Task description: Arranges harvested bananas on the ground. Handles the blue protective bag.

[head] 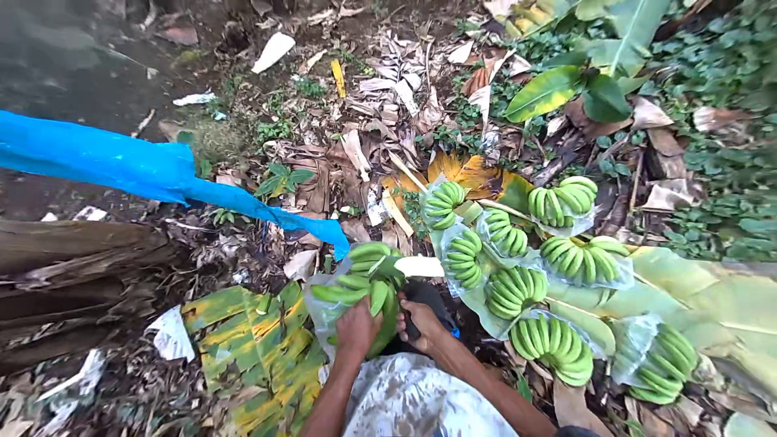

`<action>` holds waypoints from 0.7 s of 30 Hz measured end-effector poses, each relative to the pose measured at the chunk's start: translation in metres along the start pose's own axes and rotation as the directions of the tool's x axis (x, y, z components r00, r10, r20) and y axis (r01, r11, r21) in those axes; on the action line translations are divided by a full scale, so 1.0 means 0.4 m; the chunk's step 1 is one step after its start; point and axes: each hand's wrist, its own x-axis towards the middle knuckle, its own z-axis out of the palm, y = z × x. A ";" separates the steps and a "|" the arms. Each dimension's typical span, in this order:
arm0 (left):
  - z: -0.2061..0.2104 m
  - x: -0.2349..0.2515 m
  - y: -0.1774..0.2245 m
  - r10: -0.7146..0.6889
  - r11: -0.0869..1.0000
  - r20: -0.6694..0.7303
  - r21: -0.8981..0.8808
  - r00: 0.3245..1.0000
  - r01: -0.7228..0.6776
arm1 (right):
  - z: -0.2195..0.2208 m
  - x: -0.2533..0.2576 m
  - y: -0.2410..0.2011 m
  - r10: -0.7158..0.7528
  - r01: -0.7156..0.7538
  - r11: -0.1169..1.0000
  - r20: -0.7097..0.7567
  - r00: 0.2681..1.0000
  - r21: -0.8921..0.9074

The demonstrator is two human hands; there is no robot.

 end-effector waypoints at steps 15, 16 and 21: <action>0.037 0.017 0.021 0.032 0.983 0.122 0.177 0.992 -0.053 | -0.168 -0.004 0.005 -0.050 0.108 0.974 -0.274 0.960 0.201; 0.046 0.018 0.036 0.040 0.978 0.129 0.198 0.991 -0.065 | -0.123 -0.008 -0.026 -0.085 0.128 0.970 -0.204 0.975 0.206; 0.099 0.016 0.109 0.062 0.950 0.172 0.292 0.983 -0.111 | -0.217 -0.061 -0.138 -0.369 0.440 0.871 -0.300 0.879 0.219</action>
